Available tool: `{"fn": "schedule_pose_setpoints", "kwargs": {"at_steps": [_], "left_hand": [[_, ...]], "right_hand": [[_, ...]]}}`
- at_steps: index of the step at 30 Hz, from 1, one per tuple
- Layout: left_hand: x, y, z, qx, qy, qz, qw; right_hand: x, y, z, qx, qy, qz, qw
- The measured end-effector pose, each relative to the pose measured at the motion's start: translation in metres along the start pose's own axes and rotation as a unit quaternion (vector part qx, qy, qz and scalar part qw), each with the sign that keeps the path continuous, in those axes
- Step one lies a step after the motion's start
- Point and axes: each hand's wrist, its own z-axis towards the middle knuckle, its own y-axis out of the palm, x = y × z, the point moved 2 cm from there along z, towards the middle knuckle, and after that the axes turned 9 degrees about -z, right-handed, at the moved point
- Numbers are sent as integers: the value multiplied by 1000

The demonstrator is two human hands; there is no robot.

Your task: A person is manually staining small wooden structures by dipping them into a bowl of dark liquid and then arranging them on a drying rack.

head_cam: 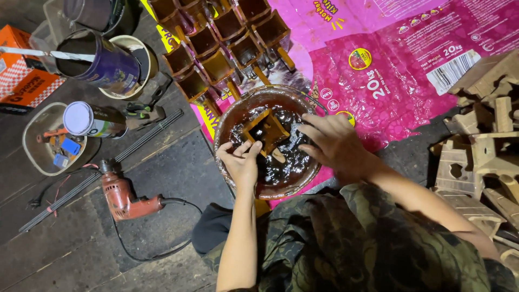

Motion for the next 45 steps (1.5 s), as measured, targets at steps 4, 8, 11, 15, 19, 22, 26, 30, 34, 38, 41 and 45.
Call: {"fn": "schedule_pose_setpoints", "kwargs": {"at_steps": [4, 8, 11, 15, 19, 22, 26, 30, 34, 38, 41, 45], "left_hand": [[15, 6, -12, 1, 1, 44, 999], [13, 11, -16, -1, -9, 105, 994], [6, 9, -15, -11, -4, 77, 997], [19, 3, -25, -34, 12, -9, 999], [57, -1, -45, -41, 37, -59, 997], [75, -4, -52, -51, 60, -93, 993], [99, 6, -68, -58, 113, -119, 985], [70, 16, -63, -68, 106, -238, 963], [48, 30, -59, 17, 86, -226, 970], [35, 35, -56, 7, 40, -97, 994], [82, 18, -81, -25, 6, -106, 994], [116, 5, -101, -114, 118, -11, 986]], "right_hand": [[6, 8, -5, 12, 30, -9, 999], [5, 15, -8, 22, 29, -7, 999], [-1, 14, -3, 16, 43, 38, 998], [-3, 29, 1, -11, 134, 146, 980], [-9, 33, 22, -19, 231, 267, 935], [-13, 20, 43, -71, 276, 304, 909], [-10, 27, 50, -97, 278, 303, 906], [-24, 20, 61, -114, 287, 347, 886], [-2, 54, 28, -131, 235, 348, 898], [32, 92, -8, -109, 193, 342, 913], [43, 105, -31, -102, 225, 337, 908], [50, 115, -68, -179, 450, 235, 843]]}}
